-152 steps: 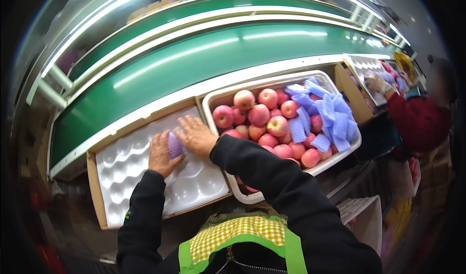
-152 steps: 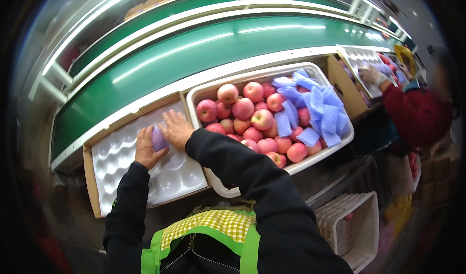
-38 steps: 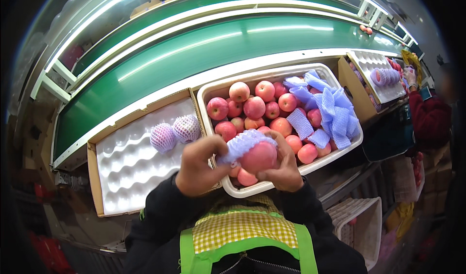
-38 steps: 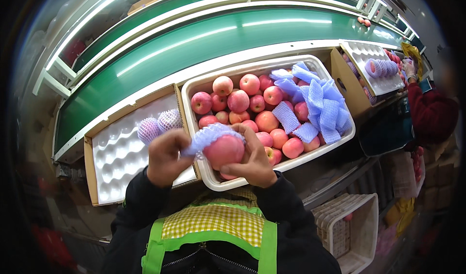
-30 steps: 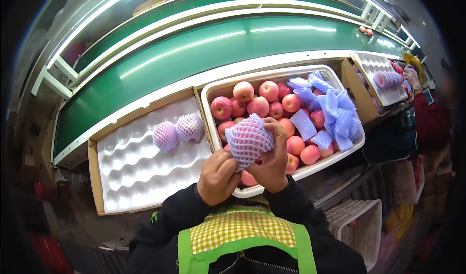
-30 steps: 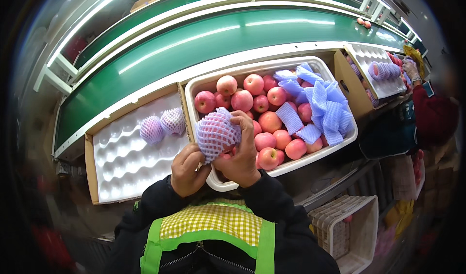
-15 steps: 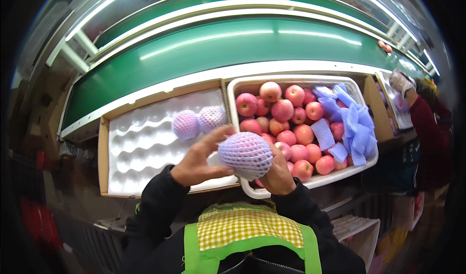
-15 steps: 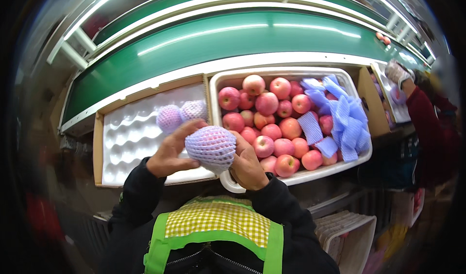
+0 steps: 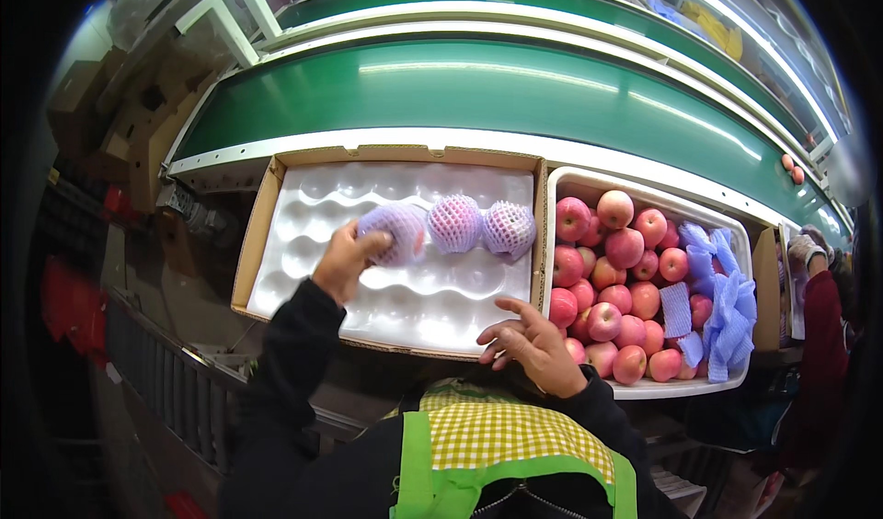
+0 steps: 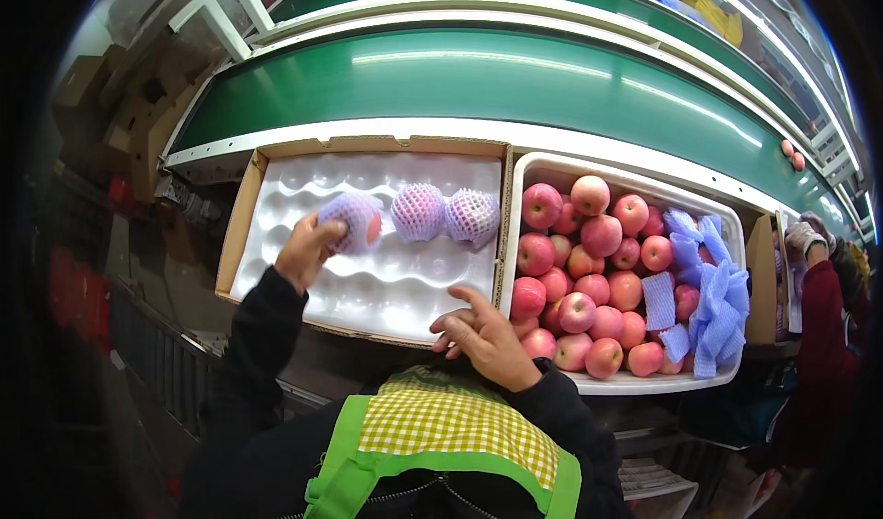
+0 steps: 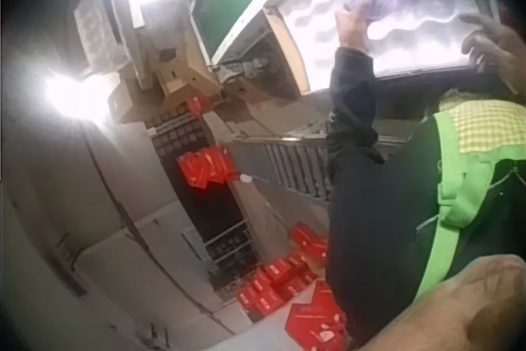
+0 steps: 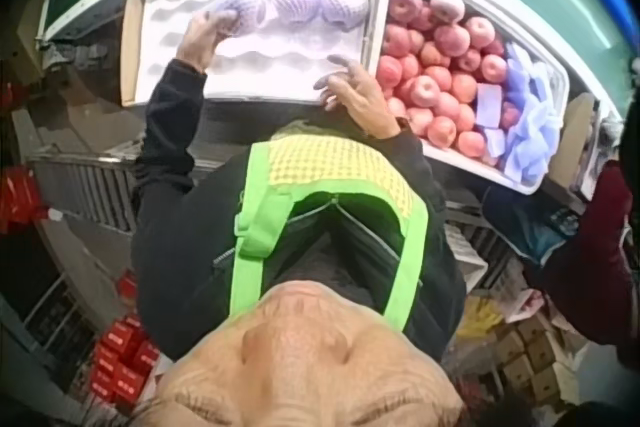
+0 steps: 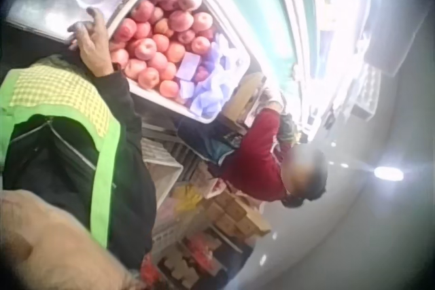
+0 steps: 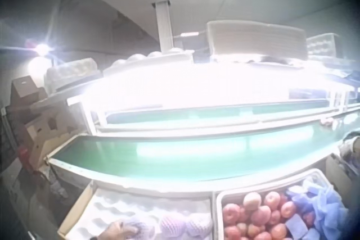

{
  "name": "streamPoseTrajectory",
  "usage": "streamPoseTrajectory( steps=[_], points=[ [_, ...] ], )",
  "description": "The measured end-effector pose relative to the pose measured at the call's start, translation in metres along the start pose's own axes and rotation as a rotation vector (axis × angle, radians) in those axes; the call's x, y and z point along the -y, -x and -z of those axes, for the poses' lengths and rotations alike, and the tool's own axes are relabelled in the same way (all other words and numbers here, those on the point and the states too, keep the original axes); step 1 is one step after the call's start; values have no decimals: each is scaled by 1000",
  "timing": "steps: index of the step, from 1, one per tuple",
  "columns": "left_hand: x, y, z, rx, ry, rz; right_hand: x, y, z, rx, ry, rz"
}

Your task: The person wraps individual apples in foam nets and places them into a cardboard box with a foam insert. They repeatedly pick apples from a bin, wrap them, and arrange them in the box.

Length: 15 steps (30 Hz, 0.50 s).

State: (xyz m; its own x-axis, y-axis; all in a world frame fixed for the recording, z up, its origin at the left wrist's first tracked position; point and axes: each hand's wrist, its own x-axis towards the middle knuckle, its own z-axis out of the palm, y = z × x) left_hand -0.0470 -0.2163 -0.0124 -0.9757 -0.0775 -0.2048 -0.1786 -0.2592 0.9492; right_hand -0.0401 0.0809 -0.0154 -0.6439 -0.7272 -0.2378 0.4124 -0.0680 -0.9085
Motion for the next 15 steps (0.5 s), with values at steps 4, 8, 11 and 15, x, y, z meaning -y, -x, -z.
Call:
streamPoseTrajectory(
  steps=[4, 8, 11, 15],
  points=[
    [8, -34, 31, -137, -237, 168, 0, -1, 0, -32, -17, 27],
    [2, -55, 27, -101, -336, 198, 0, 6, 5, -111, -27, 39],
    [1, -68, 36, -17, -398, 219, -1, 10, 5, -136, -22, 48],
    [-21, -81, 49, 168, -516, 131, -3, 12, 5, -143, -58, 74]
  ],
)
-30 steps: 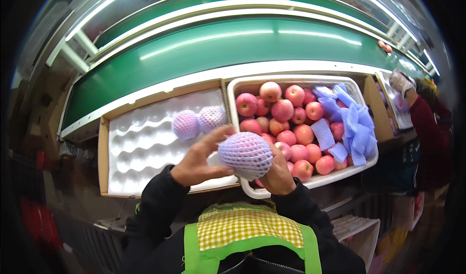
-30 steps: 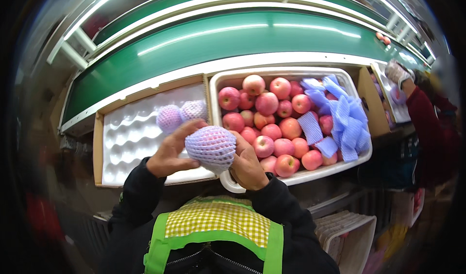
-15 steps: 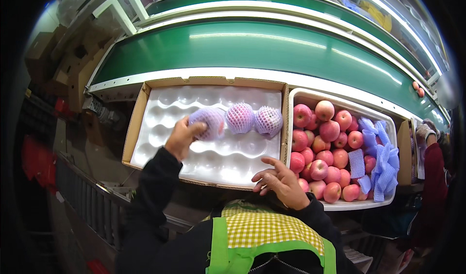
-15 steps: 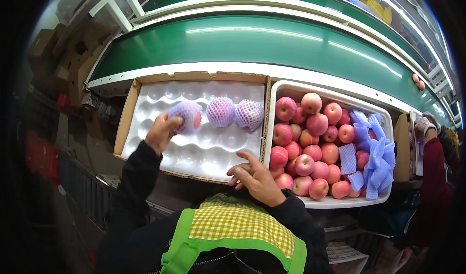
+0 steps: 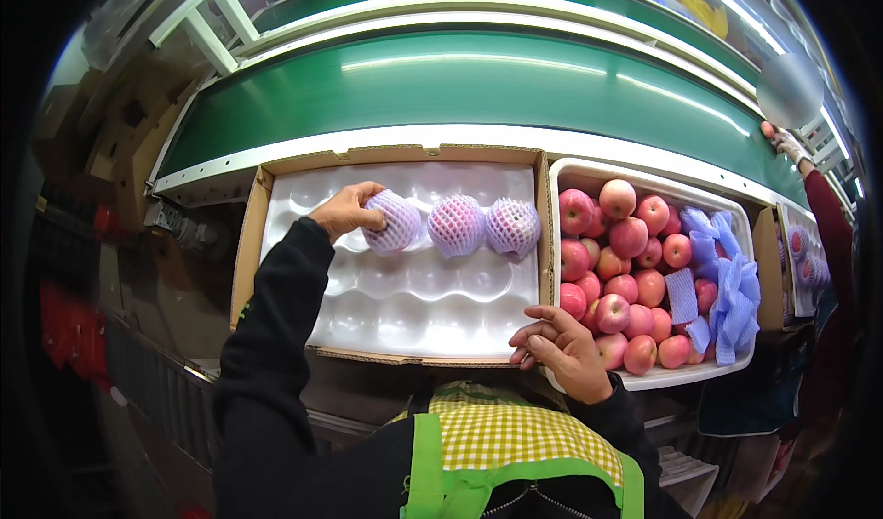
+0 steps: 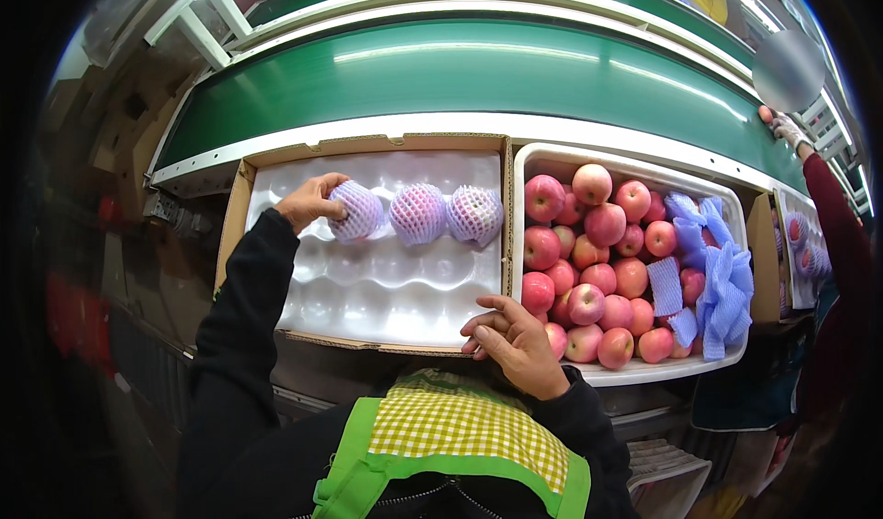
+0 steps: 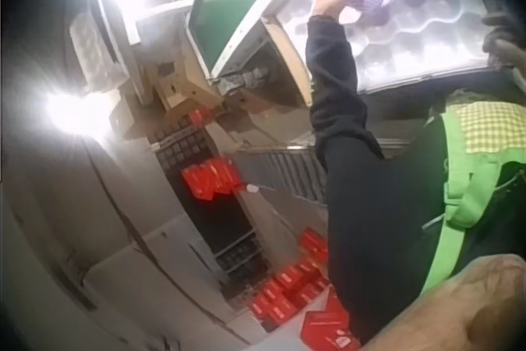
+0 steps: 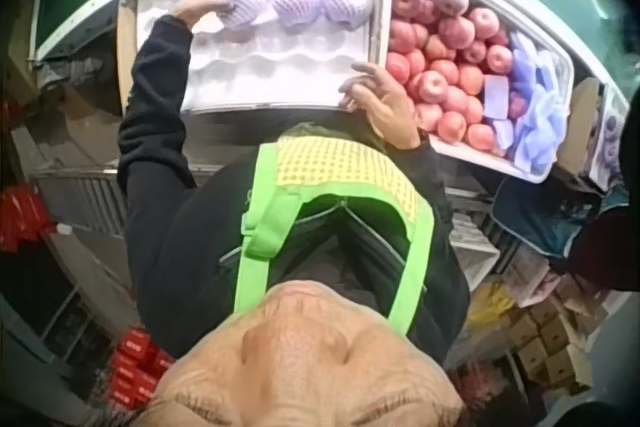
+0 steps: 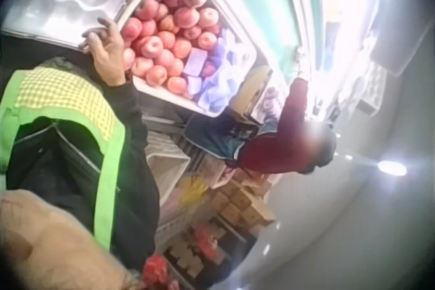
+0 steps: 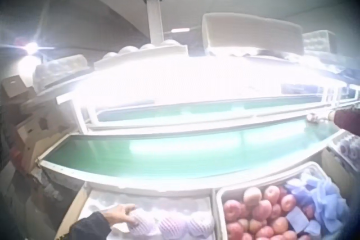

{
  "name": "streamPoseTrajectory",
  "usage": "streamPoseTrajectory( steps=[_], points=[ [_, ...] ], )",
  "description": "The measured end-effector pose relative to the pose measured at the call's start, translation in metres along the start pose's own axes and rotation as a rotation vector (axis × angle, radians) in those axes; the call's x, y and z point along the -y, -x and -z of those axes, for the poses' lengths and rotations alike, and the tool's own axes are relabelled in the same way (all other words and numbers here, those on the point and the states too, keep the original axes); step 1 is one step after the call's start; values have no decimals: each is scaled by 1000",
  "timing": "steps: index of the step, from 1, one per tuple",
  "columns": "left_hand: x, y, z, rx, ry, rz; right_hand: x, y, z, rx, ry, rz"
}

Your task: The person wraps individual apples in foam nets and places them into a cardboard box with a foam insert. They repeatedly pick apples from a bin, wrap them, and arrange them in the box.

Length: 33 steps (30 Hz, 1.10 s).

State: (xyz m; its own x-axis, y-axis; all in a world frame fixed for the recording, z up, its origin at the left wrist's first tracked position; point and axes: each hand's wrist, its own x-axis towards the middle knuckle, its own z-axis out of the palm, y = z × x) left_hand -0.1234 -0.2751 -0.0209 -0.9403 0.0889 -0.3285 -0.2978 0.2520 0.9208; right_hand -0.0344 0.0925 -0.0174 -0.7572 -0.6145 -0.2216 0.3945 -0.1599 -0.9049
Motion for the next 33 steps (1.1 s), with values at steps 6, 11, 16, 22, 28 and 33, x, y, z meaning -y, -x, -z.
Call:
streamPoseTrajectory(
  steps=[6, 11, 16, 22, 28, 33],
  points=[
    [2, -39, 12, 387, -72, 124, -2, -1, -4, -23, -10, -11],
    [-16, -39, 7, 329, -511, 17, -2, -4, -4, -62, 16, -25],
    [4, -42, 16, 311, -424, 93, -2, -8, -2, -27, 66, -42],
    [-13, -19, -11, 29, -678, -403, 12, 13, 59, -346, 492, 373],
    [32, -14, -49, -143, -1082, -562, 26, 48, 230, -1159, 1533, -92],
    [-29, 17, -77, -383, -642, -722, 31, 49, 236, -870, 1507, 230]
  ],
)
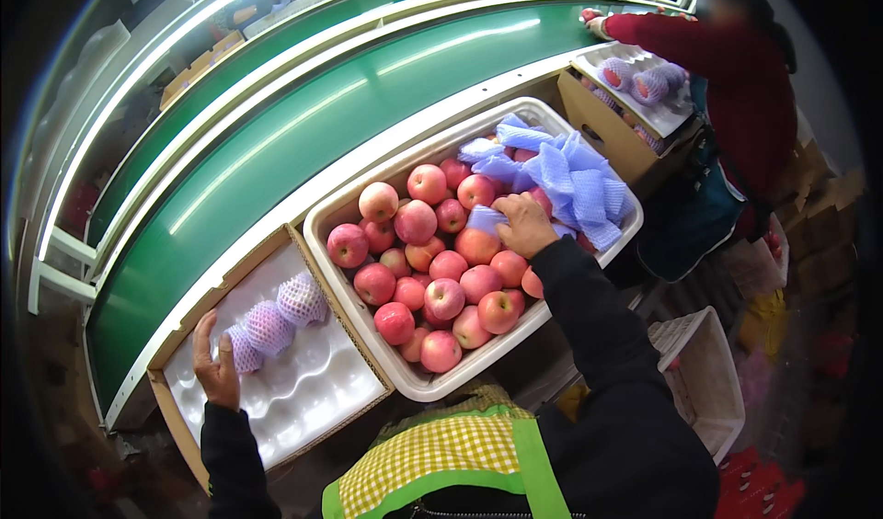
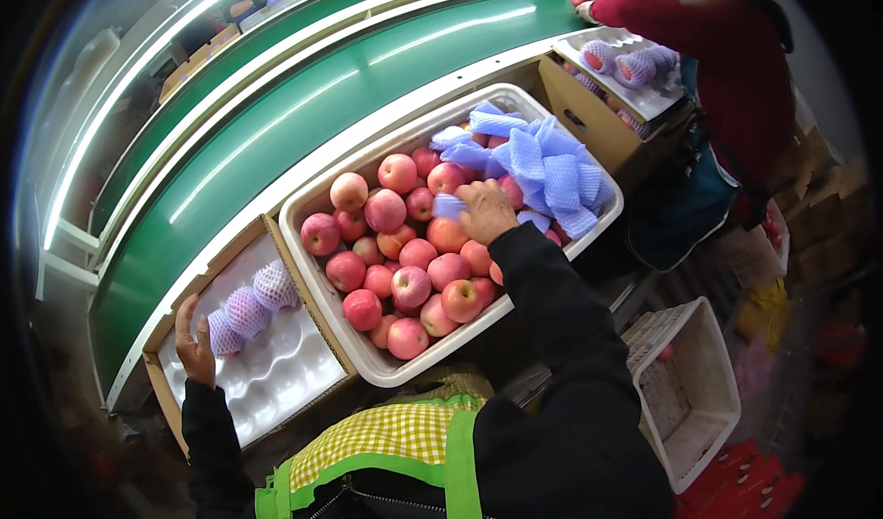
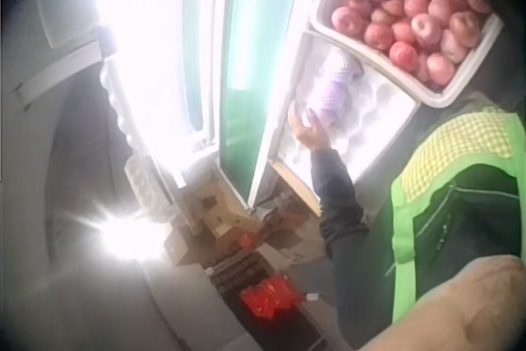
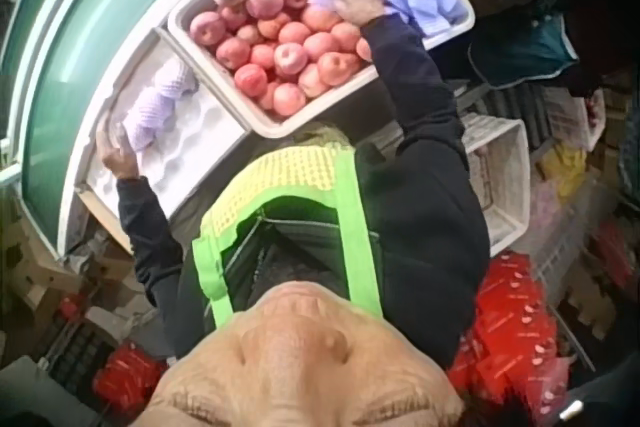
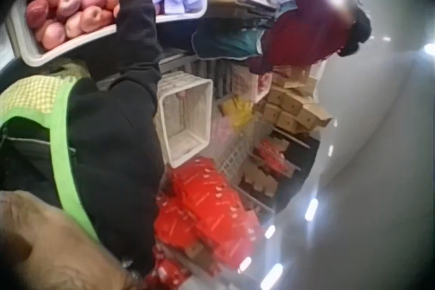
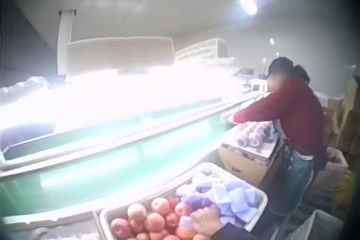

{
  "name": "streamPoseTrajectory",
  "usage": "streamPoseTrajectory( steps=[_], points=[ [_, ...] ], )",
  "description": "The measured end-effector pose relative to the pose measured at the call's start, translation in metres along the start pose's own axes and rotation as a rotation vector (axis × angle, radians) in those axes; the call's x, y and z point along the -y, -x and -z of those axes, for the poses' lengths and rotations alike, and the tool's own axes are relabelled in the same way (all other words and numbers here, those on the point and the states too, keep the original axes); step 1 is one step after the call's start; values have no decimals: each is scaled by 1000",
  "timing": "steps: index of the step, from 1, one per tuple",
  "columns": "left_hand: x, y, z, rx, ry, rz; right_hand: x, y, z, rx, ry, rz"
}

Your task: The person wraps individual apples in foam nets and places them into a cardboard box with a foam insert. They repeatedly pick apples from a bin, wrap them, and arrange them in the box.

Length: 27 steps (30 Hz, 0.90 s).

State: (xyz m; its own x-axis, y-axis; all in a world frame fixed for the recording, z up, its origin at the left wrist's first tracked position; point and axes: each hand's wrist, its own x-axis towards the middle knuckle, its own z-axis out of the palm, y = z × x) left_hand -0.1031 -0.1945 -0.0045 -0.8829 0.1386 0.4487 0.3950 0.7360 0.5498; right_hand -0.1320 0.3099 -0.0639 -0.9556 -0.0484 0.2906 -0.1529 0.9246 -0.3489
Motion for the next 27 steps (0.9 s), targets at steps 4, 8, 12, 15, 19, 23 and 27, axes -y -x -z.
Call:
streamPoseTrajectory(
  steps=[4, 8, 12, 15, 19, 23, 27],
  points=[
    [-125, -15, -65, 347, 717, 107, 74, 8, 43, 454, -1038, 93],
    [-180, -24, -124, 409, 712, 103, 103, 15, 44, 414, -1192, 304],
    [-190, -24, -136, 141, 404, -16, 90, 29, 65, 1, -1041, -10],
    [-217, -17, -147, 170, 231, -263, 104, 43, 46, 82, -1144, 189],
    [-222, 7, -158, 368, 698, 191, 97, 51, 29, 234, -1310, 18],
    [-219, 4, -150, 496, 913, 515, 89, 52, 21, 407, -1647, 65],
    [-216, 5, -152, 462, 954, 561, 77, 51, 24, 585, -1596, -1]
  ],
)
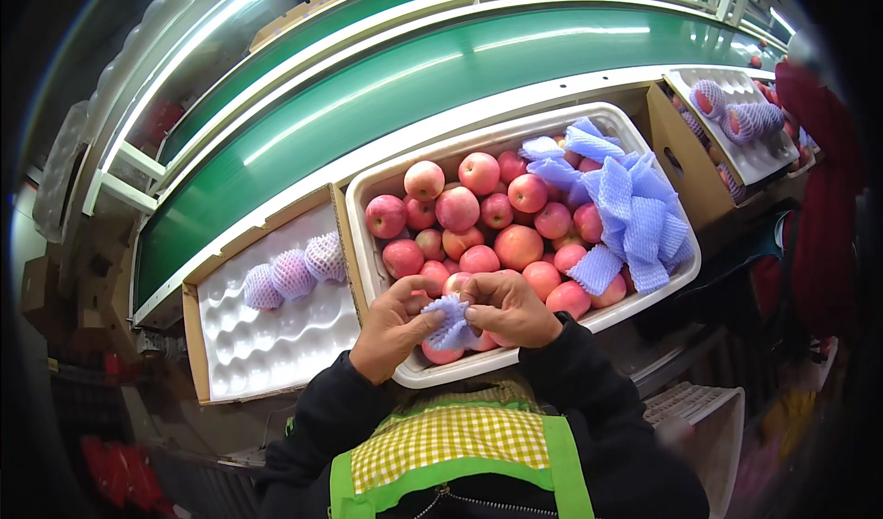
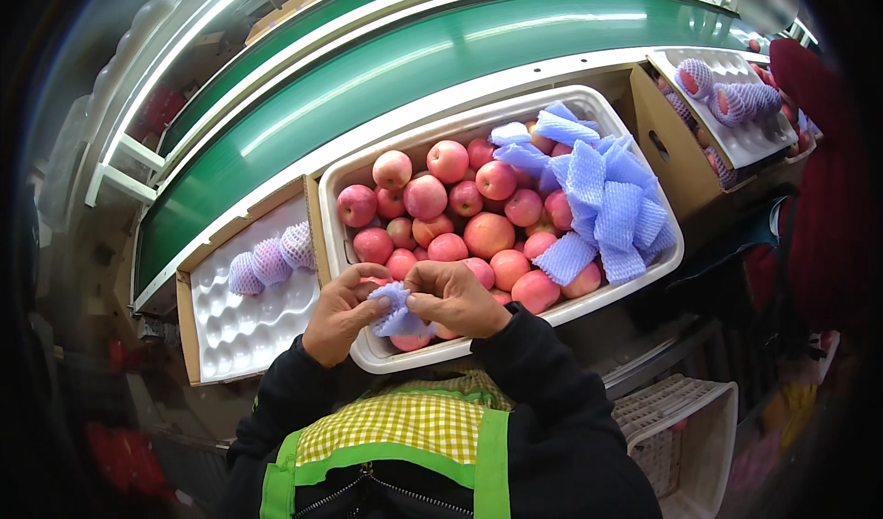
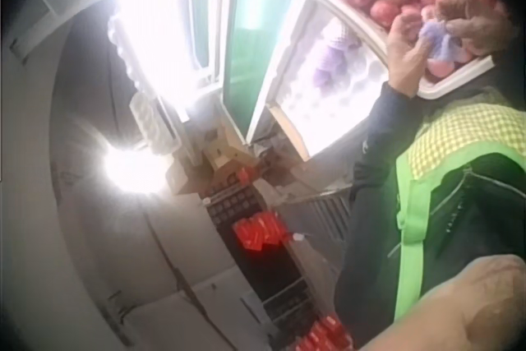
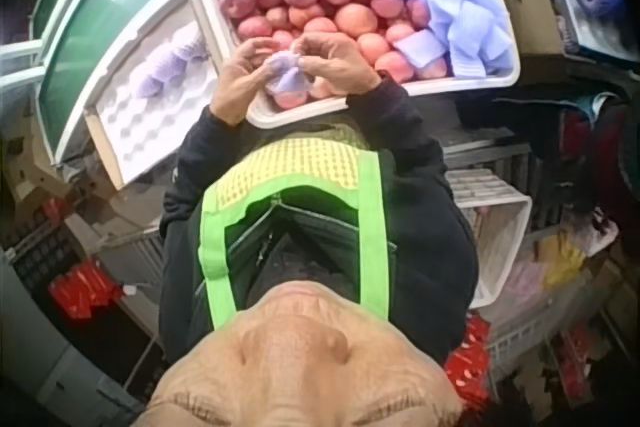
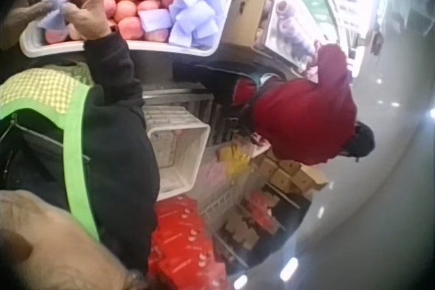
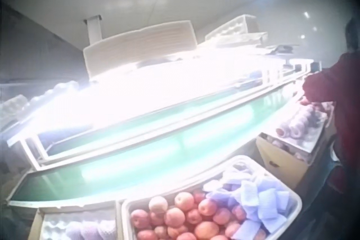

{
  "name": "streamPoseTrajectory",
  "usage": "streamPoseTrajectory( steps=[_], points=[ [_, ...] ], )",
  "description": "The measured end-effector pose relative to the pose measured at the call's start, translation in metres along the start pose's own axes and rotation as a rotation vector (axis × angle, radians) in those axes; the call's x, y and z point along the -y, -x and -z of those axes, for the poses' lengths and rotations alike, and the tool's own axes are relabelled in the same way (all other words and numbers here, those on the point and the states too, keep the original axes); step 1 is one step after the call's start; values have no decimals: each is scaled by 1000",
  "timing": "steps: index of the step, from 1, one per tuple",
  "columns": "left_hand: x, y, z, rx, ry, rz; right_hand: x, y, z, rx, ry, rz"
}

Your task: The person wraps individual apples in foam nets and places them into a cardboard box with a foam insert. They repeatedly pick apples from a bin, wrap them, and arrange them in the box.

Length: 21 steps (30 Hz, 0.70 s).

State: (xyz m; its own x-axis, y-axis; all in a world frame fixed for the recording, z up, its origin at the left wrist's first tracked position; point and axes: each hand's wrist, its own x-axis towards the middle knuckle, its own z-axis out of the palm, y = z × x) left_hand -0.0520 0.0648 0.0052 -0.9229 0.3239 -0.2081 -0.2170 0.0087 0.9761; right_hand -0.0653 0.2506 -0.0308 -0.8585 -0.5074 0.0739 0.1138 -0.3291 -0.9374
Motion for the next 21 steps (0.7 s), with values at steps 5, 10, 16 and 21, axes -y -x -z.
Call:
streamPoseTrajectory(
  steps=[5, 10, 16, 21],
  points=[
    [-2, -8, -9, -135, -460, -216, 28, 8, -47, -229, 787, 782],
    [-11, -10, -9, -248, -23, -241, 0, -6, -41, -295, 1071, 863],
    [11, -10, 0, -78, -715, -646, 8, -1, -33, 97, 1071, -36],
    [15, -13, 14, 89, -799, -731, -40, 1, -14, 195, -862, 73]
  ],
)
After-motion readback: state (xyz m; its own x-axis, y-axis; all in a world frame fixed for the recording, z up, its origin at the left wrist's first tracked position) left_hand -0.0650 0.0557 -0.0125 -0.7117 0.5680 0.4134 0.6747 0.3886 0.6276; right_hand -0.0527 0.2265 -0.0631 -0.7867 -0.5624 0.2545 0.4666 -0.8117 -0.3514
